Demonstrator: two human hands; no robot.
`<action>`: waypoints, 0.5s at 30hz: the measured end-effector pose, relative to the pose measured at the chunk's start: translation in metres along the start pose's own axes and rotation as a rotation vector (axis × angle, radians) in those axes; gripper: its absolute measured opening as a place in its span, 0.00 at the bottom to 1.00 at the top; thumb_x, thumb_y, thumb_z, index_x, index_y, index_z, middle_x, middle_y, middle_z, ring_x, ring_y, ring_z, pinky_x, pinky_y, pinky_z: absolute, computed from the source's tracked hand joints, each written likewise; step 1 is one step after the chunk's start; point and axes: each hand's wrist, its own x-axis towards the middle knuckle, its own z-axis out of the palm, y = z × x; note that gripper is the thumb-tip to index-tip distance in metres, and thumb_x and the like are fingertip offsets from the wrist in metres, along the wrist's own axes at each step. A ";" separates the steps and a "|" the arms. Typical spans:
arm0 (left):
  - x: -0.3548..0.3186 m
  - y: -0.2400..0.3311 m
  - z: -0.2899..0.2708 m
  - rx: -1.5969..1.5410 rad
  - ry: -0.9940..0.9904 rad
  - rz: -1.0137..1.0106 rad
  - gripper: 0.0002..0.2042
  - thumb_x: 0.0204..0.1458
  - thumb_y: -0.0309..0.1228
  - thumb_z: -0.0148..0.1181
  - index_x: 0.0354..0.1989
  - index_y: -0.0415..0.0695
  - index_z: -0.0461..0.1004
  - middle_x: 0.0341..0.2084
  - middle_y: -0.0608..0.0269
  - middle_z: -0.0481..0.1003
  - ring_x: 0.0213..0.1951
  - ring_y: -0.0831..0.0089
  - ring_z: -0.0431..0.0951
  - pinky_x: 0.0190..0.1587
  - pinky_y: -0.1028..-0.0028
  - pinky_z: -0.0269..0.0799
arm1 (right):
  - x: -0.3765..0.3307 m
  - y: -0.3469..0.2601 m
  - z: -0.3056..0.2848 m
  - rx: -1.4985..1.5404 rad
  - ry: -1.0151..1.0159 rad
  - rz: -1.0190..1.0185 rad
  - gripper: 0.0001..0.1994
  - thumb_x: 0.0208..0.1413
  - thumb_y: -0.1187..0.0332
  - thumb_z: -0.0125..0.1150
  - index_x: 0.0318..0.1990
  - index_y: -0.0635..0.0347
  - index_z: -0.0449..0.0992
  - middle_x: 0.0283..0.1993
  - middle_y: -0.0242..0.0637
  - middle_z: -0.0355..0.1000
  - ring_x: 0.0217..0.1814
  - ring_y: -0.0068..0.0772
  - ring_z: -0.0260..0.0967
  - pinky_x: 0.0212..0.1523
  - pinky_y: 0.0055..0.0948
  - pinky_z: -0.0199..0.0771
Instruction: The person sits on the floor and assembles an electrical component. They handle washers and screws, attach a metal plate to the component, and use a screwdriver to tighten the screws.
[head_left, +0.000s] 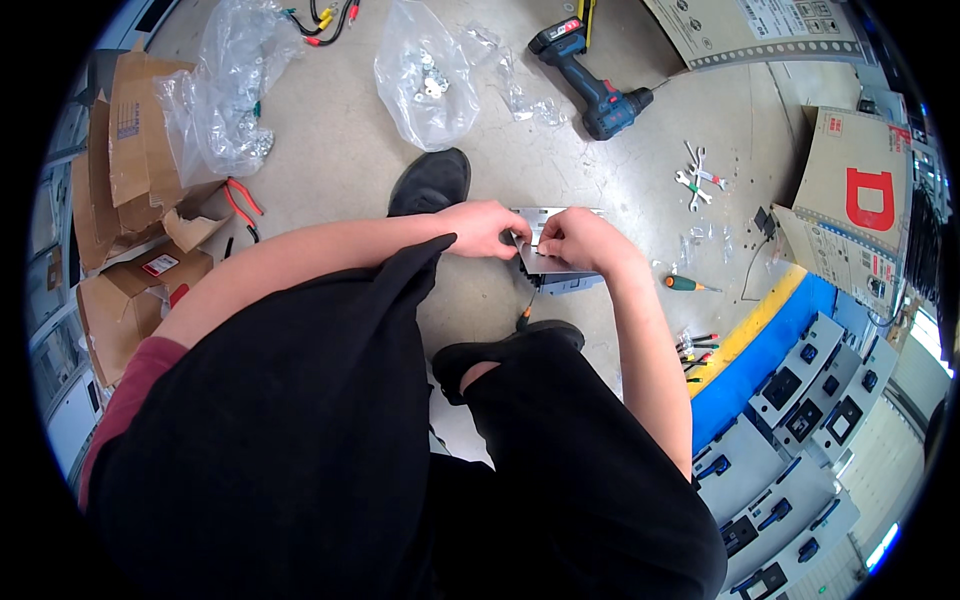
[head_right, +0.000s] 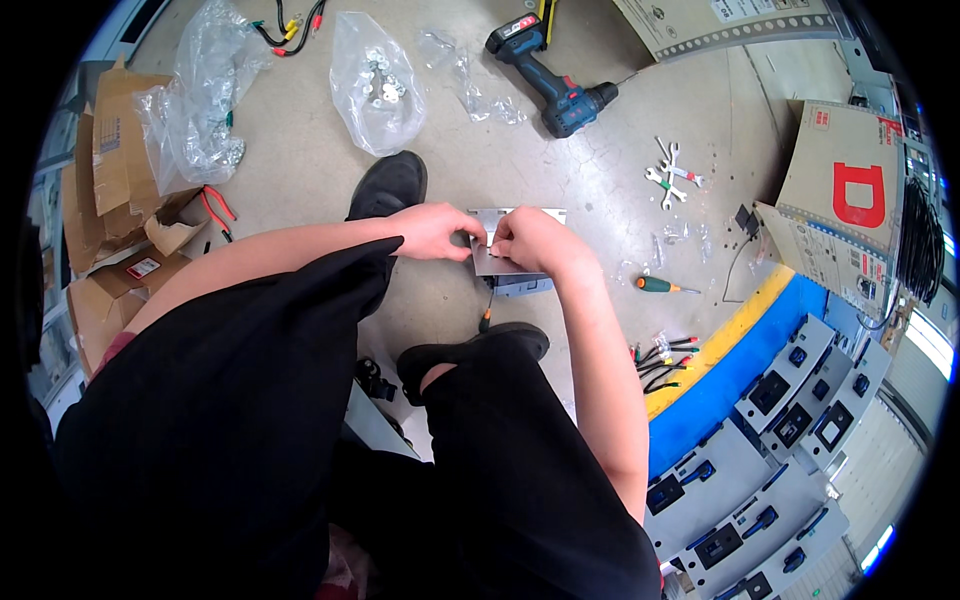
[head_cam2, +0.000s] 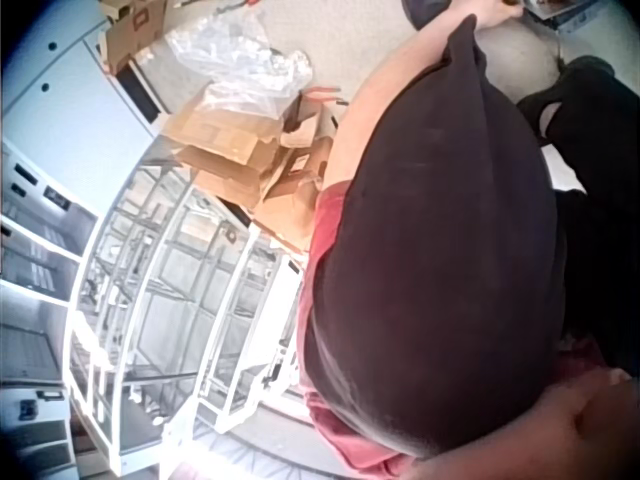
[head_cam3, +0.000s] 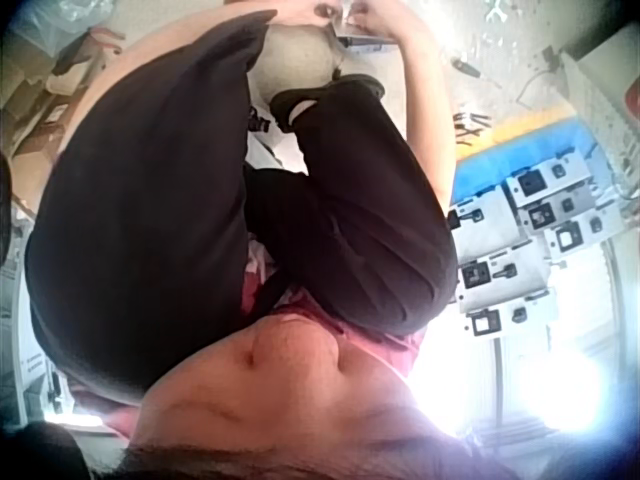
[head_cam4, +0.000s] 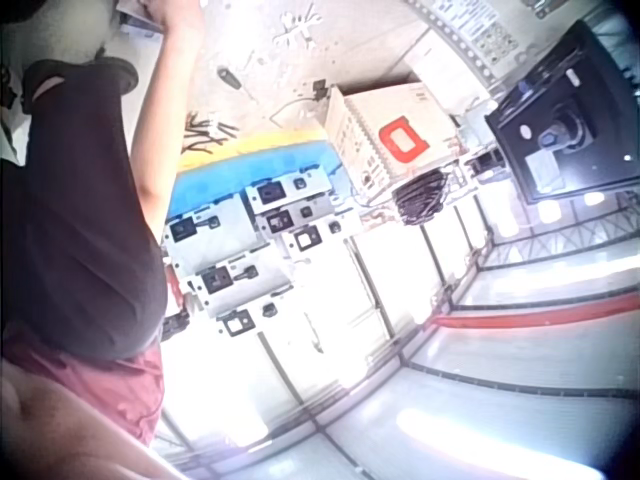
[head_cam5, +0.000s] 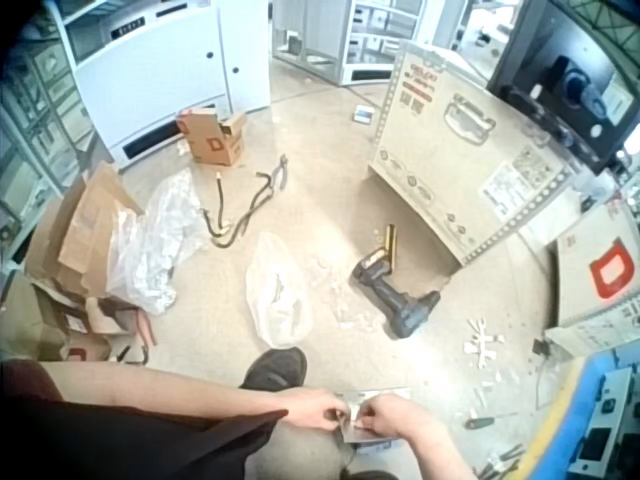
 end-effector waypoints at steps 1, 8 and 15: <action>0.000 0.001 0.000 -0.003 -0.002 0.001 0.18 0.55 0.35 0.63 0.54 0.49 0.80 0.49 0.52 0.82 0.50 0.50 0.81 0.53 0.60 0.75 | 0.000 0.001 0.002 -0.031 0.029 -0.012 0.12 0.54 0.64 0.73 0.40 0.61 0.85 0.31 0.42 0.81 0.35 0.39 0.80 0.40 0.37 0.78; -0.001 0.002 -0.001 0.016 0.011 -0.010 0.18 0.54 0.35 0.64 0.54 0.50 0.80 0.48 0.53 0.82 0.50 0.50 0.81 0.53 0.60 0.75 | -0.004 -0.007 0.002 -0.039 0.030 0.012 0.19 0.64 0.53 0.64 0.36 0.63 0.83 0.27 0.43 0.78 0.29 0.39 0.73 0.35 0.39 0.75; -0.002 0.003 -0.001 -0.004 -0.003 -0.010 0.17 0.55 0.35 0.63 0.53 0.50 0.80 0.49 0.54 0.83 0.50 0.51 0.81 0.54 0.61 0.76 | -0.006 0.004 0.010 0.275 0.118 0.052 0.26 0.70 0.46 0.54 0.34 0.63 0.82 0.23 0.36 0.72 0.25 0.30 0.69 0.31 0.36 0.71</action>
